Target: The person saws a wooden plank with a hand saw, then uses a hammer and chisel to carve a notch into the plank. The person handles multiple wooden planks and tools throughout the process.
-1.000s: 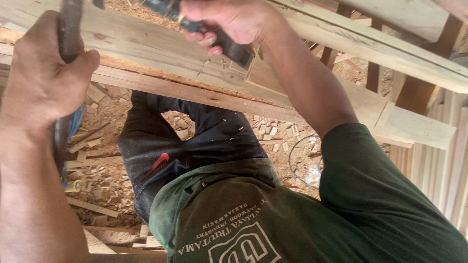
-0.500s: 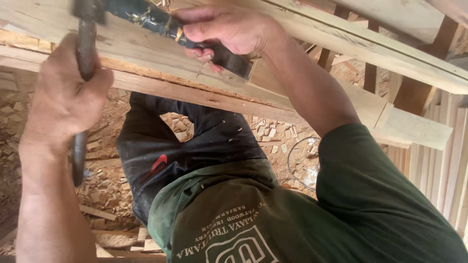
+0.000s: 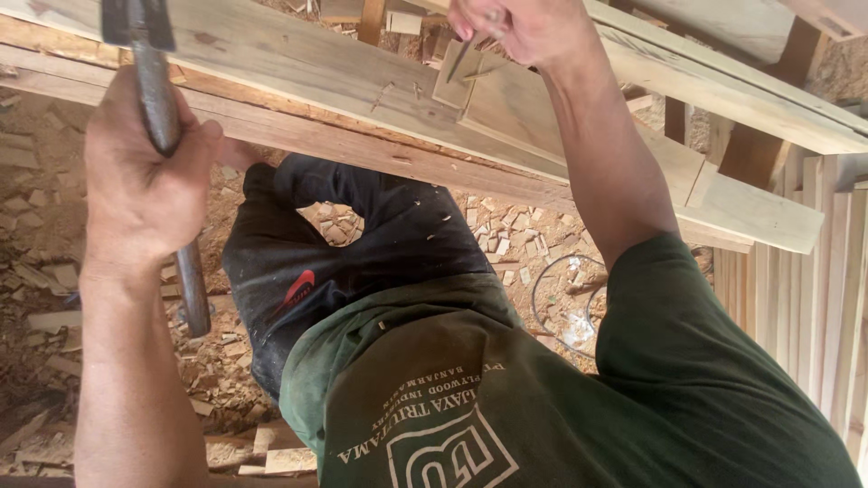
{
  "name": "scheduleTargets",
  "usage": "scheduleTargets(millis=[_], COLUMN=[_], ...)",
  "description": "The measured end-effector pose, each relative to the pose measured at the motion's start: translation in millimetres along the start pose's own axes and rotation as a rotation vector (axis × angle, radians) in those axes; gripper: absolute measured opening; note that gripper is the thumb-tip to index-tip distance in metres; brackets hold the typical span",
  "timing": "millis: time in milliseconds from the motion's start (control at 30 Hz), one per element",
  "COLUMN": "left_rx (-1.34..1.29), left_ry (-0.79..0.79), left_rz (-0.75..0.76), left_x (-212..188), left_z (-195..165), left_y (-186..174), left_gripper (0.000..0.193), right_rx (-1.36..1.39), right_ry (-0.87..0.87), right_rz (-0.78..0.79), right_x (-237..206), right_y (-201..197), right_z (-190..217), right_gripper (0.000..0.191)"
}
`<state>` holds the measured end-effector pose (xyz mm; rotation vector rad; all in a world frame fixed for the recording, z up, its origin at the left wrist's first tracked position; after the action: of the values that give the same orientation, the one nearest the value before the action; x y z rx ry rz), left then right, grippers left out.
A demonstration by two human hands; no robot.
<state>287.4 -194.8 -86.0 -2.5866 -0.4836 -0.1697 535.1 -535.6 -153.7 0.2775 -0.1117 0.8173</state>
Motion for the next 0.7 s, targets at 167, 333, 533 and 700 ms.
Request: scheduleTargets(millis=[167,333,533,700], left_rx=[-0.056,0.087,0.065,0.162], left_ry=[0.014,0.145,0.184,0.242], left_rz=[0.024,0.027,0.063,0.062], left_x=[-6.2,-16.6,-16.9,-3.1], left_z=[-27.3,-42.6,-62.7,-117.0], left_y=[12.0,12.0,13.3,10.4], left_gripper=[0.015,0.02,0.019,0.016], right_rx=[0.102,0.035,-0.192,-0.098], right_ry=[0.003,-0.014,-0.089,-0.067], right_rz=[-0.065,-0.089,-0.047,-0.08], right_x=[-30.0,-36.2,-35.9,-43.8], right_y=[5.3,15.0,20.6,27.3], right_z=[-0.9,13.0,3.0,3.8], right_gripper=[0.035,0.023,0.024,0.024])
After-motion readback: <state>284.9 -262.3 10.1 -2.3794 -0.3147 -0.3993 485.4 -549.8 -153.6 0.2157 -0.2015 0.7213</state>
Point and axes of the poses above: each hand's wrist, its own x-axis towards the middle knuckle, its own y-axis out of the palm, z = x × y, the point moved 2 cm from there along x, towards the middle knuckle, and after that the axes turned 14 degrees about -z, right-handed, at the moved point
